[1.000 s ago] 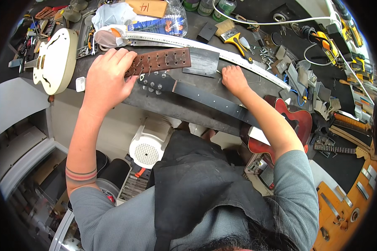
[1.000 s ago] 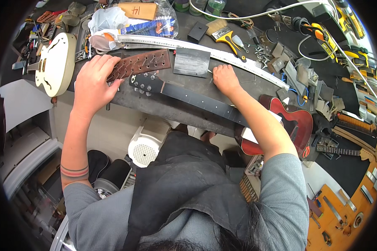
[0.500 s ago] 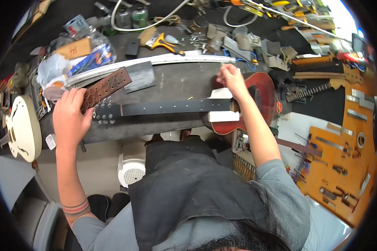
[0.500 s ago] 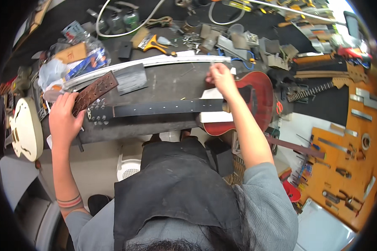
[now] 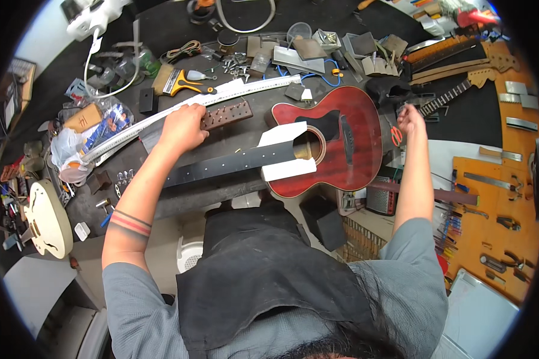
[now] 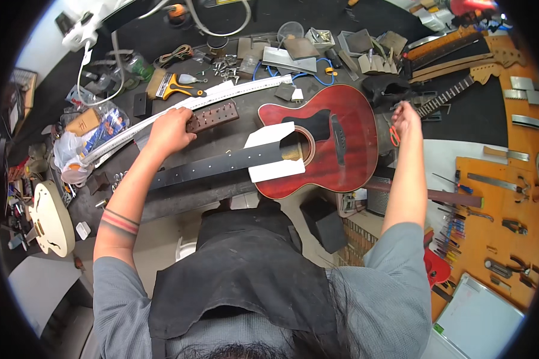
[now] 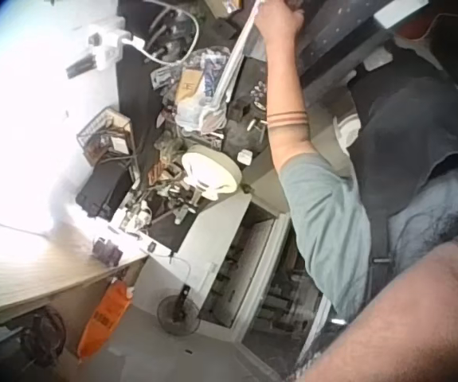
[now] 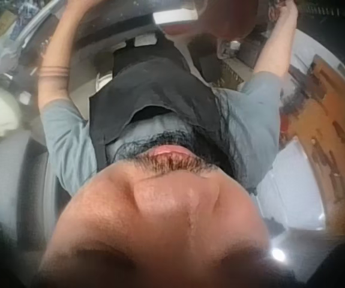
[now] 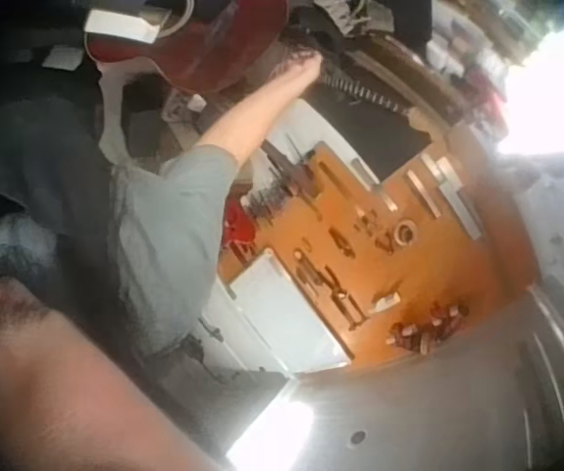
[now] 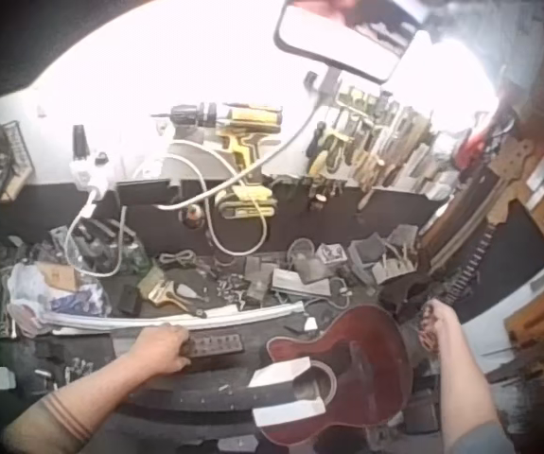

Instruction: The person works on a guitar neck in a workshop, using sandpaper to smooth the fretboard and a small metal file to shape a fret. The person also handles a wooden block and a red acoustic guitar body, moving them around the workbench.

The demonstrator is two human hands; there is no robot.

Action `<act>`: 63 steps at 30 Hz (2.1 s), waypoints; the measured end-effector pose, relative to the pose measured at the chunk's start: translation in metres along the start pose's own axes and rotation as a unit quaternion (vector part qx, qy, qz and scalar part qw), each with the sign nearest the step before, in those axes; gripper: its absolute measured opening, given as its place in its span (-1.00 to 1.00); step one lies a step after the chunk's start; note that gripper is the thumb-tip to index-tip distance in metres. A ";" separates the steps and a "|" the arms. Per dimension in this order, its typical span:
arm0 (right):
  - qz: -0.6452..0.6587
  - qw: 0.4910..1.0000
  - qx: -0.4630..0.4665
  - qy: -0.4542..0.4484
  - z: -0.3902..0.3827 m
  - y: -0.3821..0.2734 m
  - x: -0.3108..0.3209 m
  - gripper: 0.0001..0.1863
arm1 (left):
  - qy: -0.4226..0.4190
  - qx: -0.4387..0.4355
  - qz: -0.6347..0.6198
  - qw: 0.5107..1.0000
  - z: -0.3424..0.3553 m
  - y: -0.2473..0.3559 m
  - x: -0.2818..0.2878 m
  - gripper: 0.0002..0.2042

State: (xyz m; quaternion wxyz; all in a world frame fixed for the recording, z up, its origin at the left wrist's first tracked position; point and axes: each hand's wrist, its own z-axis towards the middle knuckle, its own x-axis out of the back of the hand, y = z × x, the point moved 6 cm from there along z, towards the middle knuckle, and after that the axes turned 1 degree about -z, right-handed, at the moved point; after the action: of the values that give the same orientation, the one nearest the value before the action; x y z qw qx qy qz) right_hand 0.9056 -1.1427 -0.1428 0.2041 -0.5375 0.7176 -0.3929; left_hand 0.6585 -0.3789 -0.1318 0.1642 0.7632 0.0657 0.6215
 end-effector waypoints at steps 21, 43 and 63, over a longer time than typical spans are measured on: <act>-0.030 0.997 0.069 -0.022 0.142 -0.012 0.036 -0.82 | -0.058 0.046 0.070 0.995 0.038 0.003 -0.088 -0.48; -0.292 0.955 -0.042 0.025 -0.390 0.542 0.164 -0.83 | -0.023 0.186 0.033 0.982 -0.051 -0.184 -0.057 -0.52; -0.172 0.953 -0.245 -0.043 -0.485 0.676 0.140 -0.71 | 0.162 0.113 0.248 0.948 -0.012 -0.074 0.084 -0.42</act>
State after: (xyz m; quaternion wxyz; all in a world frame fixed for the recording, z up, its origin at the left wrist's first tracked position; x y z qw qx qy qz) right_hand 0.0984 -1.0297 -0.3595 0.0266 -0.7027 0.6790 -0.2108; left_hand 0.6732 -0.2826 -0.0767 -0.0954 0.6577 -0.0303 0.7466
